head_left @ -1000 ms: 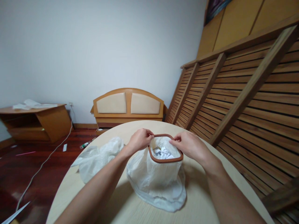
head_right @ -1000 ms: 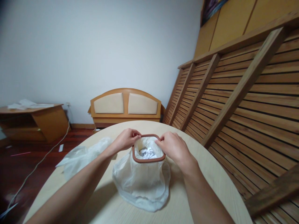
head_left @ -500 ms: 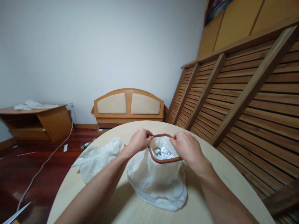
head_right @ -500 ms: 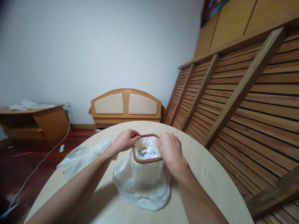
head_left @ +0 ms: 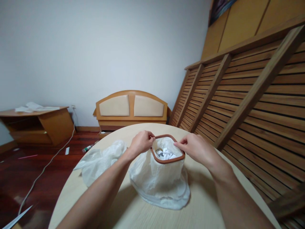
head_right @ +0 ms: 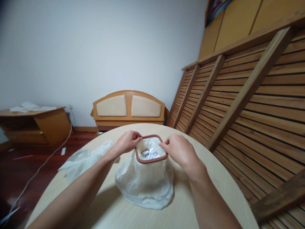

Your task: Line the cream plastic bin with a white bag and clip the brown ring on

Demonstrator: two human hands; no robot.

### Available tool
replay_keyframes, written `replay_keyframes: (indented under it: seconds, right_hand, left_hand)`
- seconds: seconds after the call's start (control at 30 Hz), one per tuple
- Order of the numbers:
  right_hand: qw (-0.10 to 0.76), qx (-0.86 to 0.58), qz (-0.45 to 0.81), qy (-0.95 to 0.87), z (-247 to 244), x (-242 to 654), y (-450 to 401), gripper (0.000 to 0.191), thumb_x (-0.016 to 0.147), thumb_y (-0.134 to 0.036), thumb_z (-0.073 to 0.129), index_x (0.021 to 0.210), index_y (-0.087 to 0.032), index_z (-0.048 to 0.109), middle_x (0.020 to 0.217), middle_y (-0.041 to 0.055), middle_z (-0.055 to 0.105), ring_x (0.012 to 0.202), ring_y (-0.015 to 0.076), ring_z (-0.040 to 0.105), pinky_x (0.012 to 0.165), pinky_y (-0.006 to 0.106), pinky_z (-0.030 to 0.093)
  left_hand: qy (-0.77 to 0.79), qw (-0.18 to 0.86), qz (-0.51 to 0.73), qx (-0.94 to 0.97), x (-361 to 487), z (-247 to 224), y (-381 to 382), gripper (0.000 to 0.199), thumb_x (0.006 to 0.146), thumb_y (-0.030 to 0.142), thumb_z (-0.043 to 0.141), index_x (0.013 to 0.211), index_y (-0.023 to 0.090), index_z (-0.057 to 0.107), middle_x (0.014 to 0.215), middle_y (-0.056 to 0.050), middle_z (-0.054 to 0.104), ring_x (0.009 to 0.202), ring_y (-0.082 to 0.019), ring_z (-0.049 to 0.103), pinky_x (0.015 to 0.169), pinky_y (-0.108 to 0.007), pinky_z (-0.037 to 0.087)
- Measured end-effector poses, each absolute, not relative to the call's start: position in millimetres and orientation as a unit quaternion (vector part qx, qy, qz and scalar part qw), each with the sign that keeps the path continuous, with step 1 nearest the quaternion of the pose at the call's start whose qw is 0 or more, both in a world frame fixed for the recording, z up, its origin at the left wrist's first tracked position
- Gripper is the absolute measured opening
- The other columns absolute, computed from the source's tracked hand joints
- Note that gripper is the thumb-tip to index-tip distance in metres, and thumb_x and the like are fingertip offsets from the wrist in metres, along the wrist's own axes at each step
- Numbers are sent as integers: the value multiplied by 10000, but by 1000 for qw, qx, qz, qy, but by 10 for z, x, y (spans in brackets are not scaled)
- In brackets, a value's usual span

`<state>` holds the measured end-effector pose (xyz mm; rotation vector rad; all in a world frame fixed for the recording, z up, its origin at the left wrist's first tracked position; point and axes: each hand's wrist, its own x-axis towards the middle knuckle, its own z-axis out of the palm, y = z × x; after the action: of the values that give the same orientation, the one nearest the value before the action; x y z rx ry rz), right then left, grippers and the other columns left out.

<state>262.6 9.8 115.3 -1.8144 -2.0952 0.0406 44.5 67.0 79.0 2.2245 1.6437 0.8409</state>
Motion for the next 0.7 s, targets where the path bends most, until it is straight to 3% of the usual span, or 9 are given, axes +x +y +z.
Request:
replay_keyframes:
  seconds: [0.13, 0.33, 0.7]
  right_hand:
    - [176, -625, 50, -759, 1139, 2683, 102, 307, 837, -368, 646, 581, -204, 692, 615, 32, 702, 618, 171, 639, 539, 276, 331]
    - [179, -641, -23, -746, 1070, 2620, 131, 286, 839, -245, 593, 568, -185, 658, 625, 57, 690, 618, 164, 628, 573, 279, 339]
    - [183, -664, -57, -723, 1046, 2597, 113, 262, 888, -303, 589, 695, -188, 724, 780, 95, 750, 700, 188, 673, 596, 281, 365]
  left_hand:
    - [590, 103, 280, 750, 450, 801, 650, 256, 842, 273, 539, 928, 170, 757, 910, -122, 760, 812, -246, 681, 706, -306, 452]
    - [607, 95, 265, 743, 464, 803, 633, 234, 846, 270, 524, 887, 180, 736, 906, -103, 762, 829, -239, 688, 697, -299, 452]
    - [607, 85, 260, 746, 461, 826, 606, 249, 859, 281, 522, 896, 184, 748, 903, -98, 765, 819, -224, 690, 689, -285, 455]
